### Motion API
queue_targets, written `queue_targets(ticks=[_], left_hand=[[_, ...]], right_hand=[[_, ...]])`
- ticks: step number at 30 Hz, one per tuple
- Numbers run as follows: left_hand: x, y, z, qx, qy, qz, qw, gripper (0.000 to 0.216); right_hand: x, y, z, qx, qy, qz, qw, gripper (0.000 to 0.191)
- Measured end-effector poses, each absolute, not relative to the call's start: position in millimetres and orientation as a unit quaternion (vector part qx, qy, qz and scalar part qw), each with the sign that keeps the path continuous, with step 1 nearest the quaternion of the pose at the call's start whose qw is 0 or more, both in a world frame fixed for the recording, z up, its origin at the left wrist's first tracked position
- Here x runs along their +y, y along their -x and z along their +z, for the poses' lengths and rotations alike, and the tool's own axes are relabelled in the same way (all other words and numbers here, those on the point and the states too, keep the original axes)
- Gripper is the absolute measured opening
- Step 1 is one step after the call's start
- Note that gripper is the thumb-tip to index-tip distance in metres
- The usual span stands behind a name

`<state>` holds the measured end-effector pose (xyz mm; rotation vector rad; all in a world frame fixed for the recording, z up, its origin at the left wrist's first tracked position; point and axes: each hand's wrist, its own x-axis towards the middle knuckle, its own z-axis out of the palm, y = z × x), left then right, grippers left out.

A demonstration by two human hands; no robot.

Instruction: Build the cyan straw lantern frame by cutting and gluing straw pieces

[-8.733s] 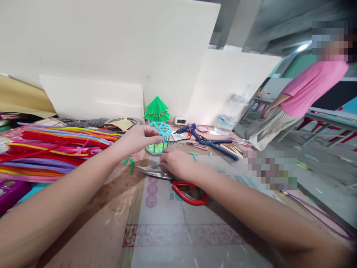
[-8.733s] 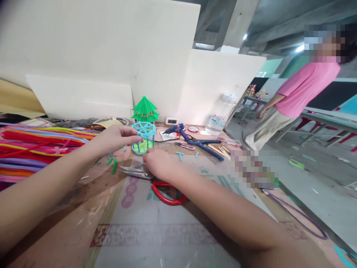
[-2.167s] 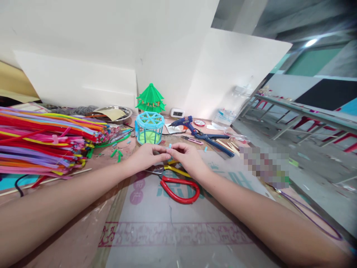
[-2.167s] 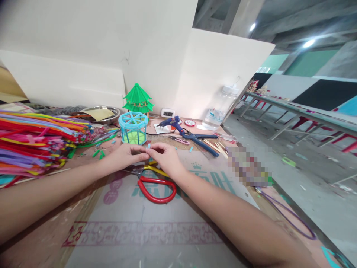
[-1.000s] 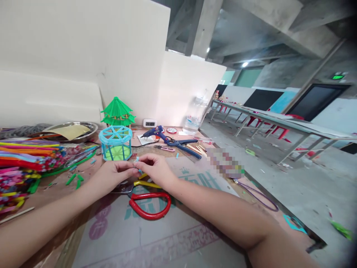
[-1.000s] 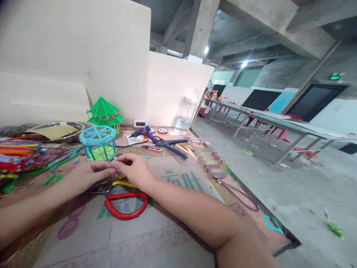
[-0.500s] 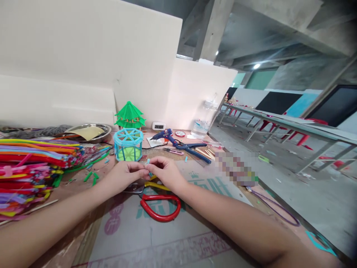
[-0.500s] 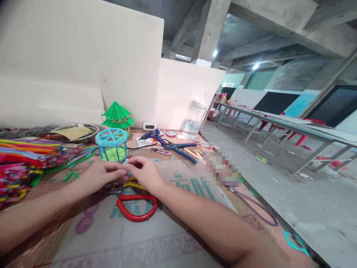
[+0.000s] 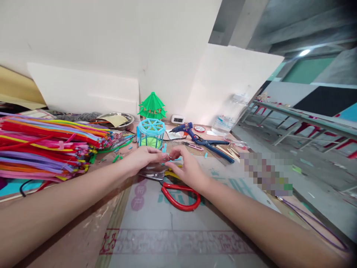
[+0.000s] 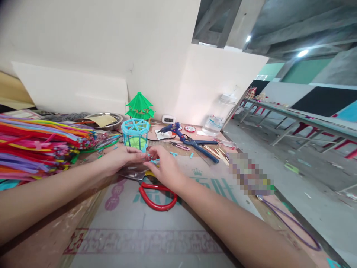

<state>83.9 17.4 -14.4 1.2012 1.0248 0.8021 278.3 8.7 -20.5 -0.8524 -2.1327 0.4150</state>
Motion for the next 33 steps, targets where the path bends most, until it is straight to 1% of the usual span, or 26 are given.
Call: queue_targets(ticks=[2,8,13,16,18,19,22,24,26,29,31,33], left_hand=[[15,-86,-14,0.445,-0.508,0.355,0.646,0.036],[8,-92,-16,0.431,-0.508,0.343,0.662,0.037],[7,-95,-15,0.432,-0.537,0.349,0.635,0.039],[7,-93,-9,0.441,-0.580,0.345,0.591,0.040],[9,-89,-2,0.450,-0.628,0.335,0.539,0.039],[10,-86,2,0.453,-0.648,0.333,0.513,0.038],[14,-77,16,0.447,-0.698,0.330,0.452,0.033],[15,-72,24,0.429,-0.724,0.329,0.428,0.031],[15,-68,30,0.416,-0.741,0.327,0.414,0.029],[14,-65,37,0.409,-0.749,0.331,0.403,0.029],[12,-63,43,0.406,-0.756,0.334,0.390,0.028],[11,-61,48,0.406,-0.756,0.339,0.385,0.028]], right_hand=[[8,-278,-21,-0.849,0.340,0.131,0.382,0.017],[6,-278,-20,-0.859,0.342,0.101,0.368,0.014],[6,-277,-22,-0.842,0.360,0.110,0.386,0.016],[7,-276,-18,-0.838,0.375,0.117,0.379,0.018],[5,-277,-8,-0.847,0.390,0.122,0.341,0.018],[2,-279,-1,-0.855,0.398,0.126,0.307,0.019],[-9,-288,24,-0.894,0.395,0.135,0.162,0.023],[-18,-294,38,-0.920,0.365,0.124,0.076,0.033],[-26,-297,44,-0.936,0.338,0.097,0.015,0.042],[-31,-297,43,-0.944,0.322,0.074,-0.023,0.055],[-30,-296,36,-0.944,0.321,0.075,-0.029,0.061],[-28,-293,28,-0.941,0.328,0.079,-0.025,0.063]])
